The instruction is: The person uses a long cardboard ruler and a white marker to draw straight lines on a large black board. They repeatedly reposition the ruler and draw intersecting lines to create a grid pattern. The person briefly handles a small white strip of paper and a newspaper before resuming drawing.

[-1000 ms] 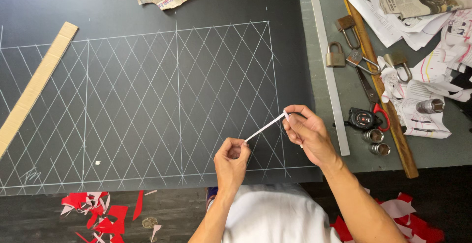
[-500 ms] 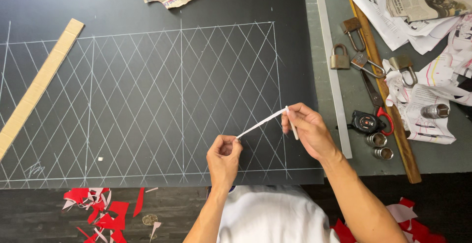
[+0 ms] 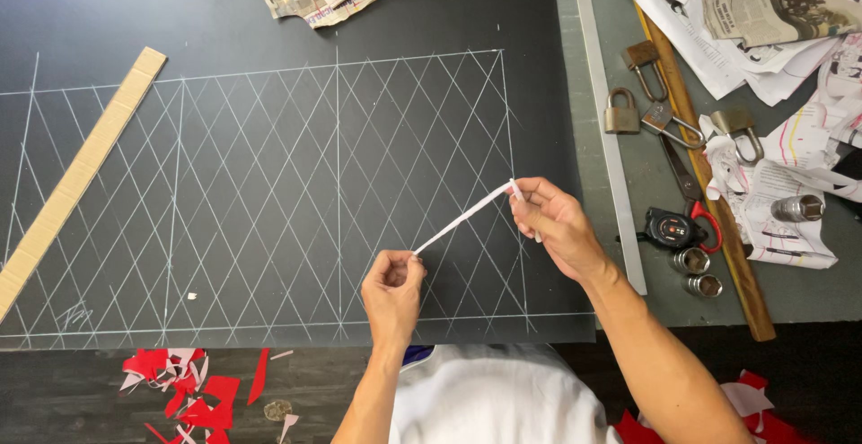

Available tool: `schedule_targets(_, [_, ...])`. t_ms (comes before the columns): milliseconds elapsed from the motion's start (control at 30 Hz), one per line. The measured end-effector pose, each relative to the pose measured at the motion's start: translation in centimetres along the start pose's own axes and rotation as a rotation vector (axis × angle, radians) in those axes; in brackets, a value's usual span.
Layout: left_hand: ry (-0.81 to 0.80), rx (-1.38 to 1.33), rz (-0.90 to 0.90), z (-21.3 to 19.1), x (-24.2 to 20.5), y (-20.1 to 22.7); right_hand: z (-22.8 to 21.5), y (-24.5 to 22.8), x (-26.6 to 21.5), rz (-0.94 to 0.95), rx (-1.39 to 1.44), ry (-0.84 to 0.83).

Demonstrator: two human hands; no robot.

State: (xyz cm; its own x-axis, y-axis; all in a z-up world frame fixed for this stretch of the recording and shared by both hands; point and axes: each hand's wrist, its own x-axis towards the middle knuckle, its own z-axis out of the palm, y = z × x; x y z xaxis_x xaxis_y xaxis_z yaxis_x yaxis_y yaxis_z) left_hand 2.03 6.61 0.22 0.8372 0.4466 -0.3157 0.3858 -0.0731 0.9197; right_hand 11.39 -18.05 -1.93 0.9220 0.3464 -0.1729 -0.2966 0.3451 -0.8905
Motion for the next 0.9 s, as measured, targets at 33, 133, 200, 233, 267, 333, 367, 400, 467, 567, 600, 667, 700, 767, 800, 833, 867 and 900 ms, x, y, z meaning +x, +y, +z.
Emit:
schedule_targets(33, [0.002,-0.001,0.006,-0.2,0.1,0.2,0.1,-0.2,0.3,-0.018,0.011,-0.026])
schedule_targets(133, [0.031,-0.002,-0.003,-0.8,0.4,0.5,0.5,-0.5,0.7,-0.06,0.009,-0.075])
schedule_targets(200, [0.039,-0.02,-0.002,-0.9,0.6,0.6,0.9,-0.7,1.2,-0.087,-0.04,-0.067])
schedule_targets(233, [0.044,-0.029,-0.001,-1.0,0.8,0.6,1.1,-0.8,1.4,-0.063,0.023,-0.058])
schedule_targets(267, [0.048,-0.028,-0.008,-1.2,0.9,0.6,1.3,-0.9,1.5,-0.04,0.087,-0.048])
schedule_targets(333, [0.059,-0.025,-0.027,-1.4,1.0,0.3,1.6,-1.1,1.5,-0.03,0.125,-0.045])
schedule_targets(367, [0.065,-0.043,-0.018,-1.5,1.2,0.2,1.7,-1.2,1.6,-0.047,0.1,-0.052])
schedule_targets(400, [0.071,-0.06,-0.008,-1.5,1.3,0.1,1.7,-1.3,1.7,-0.064,0.075,-0.058])
schedule_targets(467, [0.083,-0.076,0.001,-1.8,1.3,-0.2,1.9,-1.3,1.8,-0.053,0.081,-0.073])
schedule_targets(567, [0.094,-0.074,-0.002,-2.3,1.4,-0.4,2.2,-1.3,2.1,-0.033,0.111,-0.061])
schedule_targets(600, [0.096,-0.074,-0.012,-2.4,1.4,-0.5,2.2,-1.3,2.1,-0.028,0.123,-0.052])
schedule_targets(667, [0.099,-0.081,-0.012,-2.6,1.7,-0.5,2.3,-1.5,2.4,-0.039,0.087,-0.049])
schedule_targets(700, [0.102,-0.086,-0.008,-2.8,1.7,-0.6,2.4,-1.6,2.4,-0.041,0.071,-0.05])
schedule_targets(767, [0.114,-0.088,-0.005,-3.1,1.7,-0.8,2.5,-1.7,2.6,-0.04,0.068,-0.072])
schedule_targets(800, [0.123,-0.084,-0.007,-3.2,1.7,-0.9,2.6,-1.7,2.5,-0.04,0.066,-0.081])
schedule_targets(833, [0.133,-0.081,-0.006,-3.3,1.8,-0.7,2.6,-1.8,2.6,-0.037,0.067,-0.07])
schedule_targets(867, [0.139,-0.087,0.0,-3.4,1.9,-0.6,2.6,-1.9,2.7,-0.034,0.068,-0.059])
schedule_targets(900, [0.146,-0.093,0.004,-3.6,1.8,-0.4,2.6,-1.9,2.8,-0.028,0.07,-0.049])
